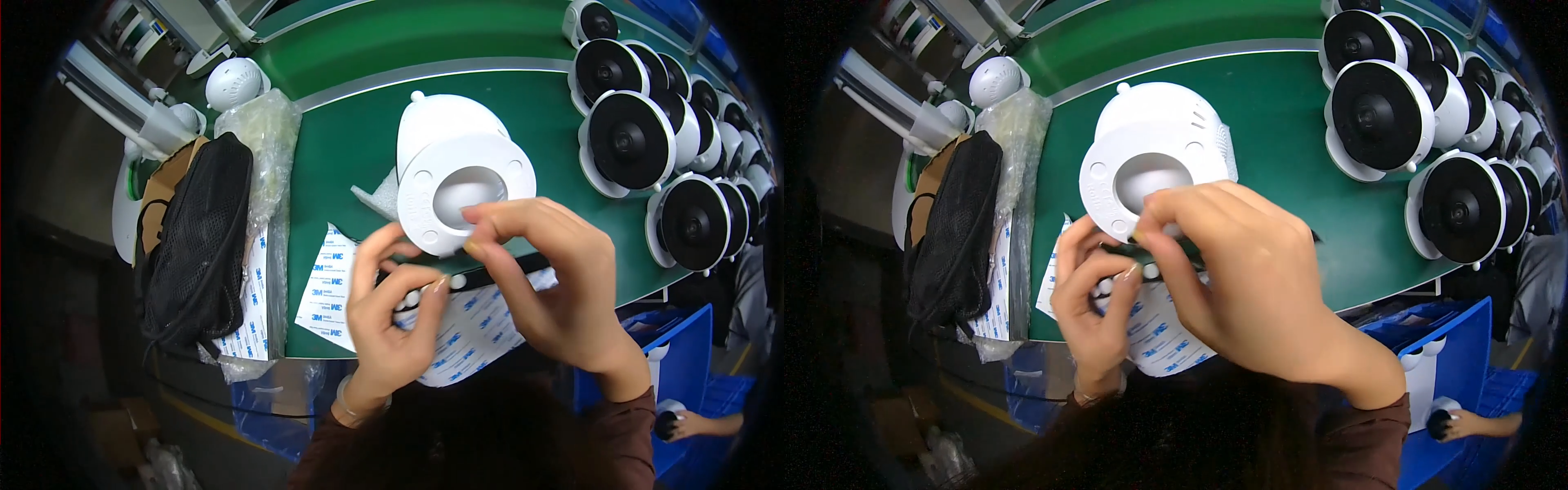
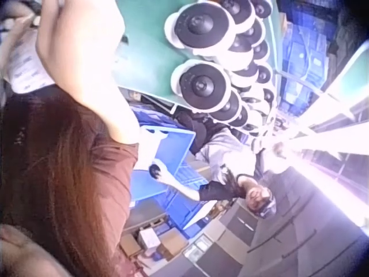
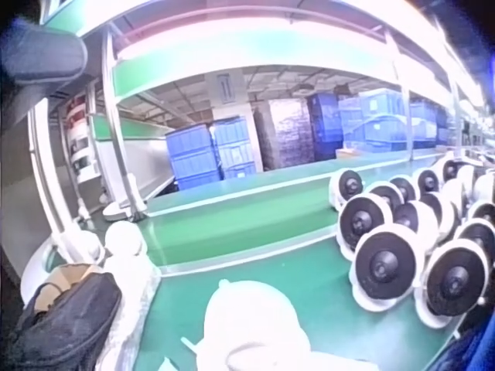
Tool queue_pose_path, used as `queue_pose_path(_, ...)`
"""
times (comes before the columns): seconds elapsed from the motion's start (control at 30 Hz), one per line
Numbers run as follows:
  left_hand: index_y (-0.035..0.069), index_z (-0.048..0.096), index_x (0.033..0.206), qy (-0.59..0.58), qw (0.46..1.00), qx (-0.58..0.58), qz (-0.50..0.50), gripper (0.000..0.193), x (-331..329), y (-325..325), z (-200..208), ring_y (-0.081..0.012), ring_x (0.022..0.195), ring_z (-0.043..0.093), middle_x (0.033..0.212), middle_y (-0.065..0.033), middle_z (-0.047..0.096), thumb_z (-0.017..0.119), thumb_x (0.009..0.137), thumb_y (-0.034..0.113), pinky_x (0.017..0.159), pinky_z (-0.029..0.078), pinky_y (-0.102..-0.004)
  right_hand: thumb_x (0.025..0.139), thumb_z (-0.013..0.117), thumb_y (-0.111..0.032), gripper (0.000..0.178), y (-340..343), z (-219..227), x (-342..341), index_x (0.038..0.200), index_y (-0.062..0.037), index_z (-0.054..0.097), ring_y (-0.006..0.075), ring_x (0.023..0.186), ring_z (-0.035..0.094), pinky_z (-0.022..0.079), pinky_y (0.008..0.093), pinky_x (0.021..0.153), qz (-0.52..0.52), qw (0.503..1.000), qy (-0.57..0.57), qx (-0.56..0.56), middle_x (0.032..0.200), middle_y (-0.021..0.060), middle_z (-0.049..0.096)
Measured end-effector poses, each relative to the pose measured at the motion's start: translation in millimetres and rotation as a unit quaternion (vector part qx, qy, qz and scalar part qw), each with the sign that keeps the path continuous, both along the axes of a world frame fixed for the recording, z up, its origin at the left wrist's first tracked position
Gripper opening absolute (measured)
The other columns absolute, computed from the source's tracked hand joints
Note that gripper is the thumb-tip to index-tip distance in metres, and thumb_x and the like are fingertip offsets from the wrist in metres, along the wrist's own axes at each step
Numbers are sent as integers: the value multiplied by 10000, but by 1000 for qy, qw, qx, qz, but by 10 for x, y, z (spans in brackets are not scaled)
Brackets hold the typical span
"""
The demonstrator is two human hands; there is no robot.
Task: Applying small black adhesive pads to the bottom of security camera housings on an assembly line.
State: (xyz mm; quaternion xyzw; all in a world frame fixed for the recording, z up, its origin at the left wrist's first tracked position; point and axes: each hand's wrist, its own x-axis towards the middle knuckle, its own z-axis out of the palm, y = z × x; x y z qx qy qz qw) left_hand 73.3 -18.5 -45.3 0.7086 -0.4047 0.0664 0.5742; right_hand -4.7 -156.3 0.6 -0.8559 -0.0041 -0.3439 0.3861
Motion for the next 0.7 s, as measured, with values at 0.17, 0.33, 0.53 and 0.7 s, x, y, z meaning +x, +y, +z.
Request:
queue_pose_path(0.17, -9, 610, 785, 26, 1000, -7, -11, 64, 20, -56, 1, -235, 787, 515, 873, -108, 597, 607, 720, -11, 679, 411, -293, 700, 649, 36, 118, 100, -59, 129, 802, -1, 603, 195, 644, 608, 475, 254, 595, -43, 998, 22, -28, 742, 92, 624)
queue_pose_path(0.33, -3, 607, 782, 28, 999, -11, -17, 66, 46, -63, -28, -232, 784, 515, 883, -103, 596, 605, 717, -12, 673, 408, -294, 698, 651, 30, 110, 136, -70, 160, 785, -9, 595, 187, 612, 587, 463, 246, 568, -75, 995, 19, -63, 711, 81, 605)
queue_pose_path(0.53, 5, 604, 779, 22, 999, -20, -15, 69, 52, -54, -23, -243, 790, 517, 883, -101, 595, 608, 712, -9, 678, 405, -303, 701, 639, 39, 102, 152, -52, 174, 781, -4, 592, 174, 606, 580, 456, 239, 565, -70, 995, 30, -65, 717, 82, 599)
queue_pose_path(0.7, 8, 597, 774, 5, 1000, -19, -20, 65, 76, -68, -38, -252, 793, 516, 883, -98, 595, 611, 712, -4, 682, 406, -310, 699, 627, 49, 105, 152, -67, 184, 785, -2, 592, 160, 597, 576, 450, 232, 557, -80, 994, 40, -63, 724, 76, 598)
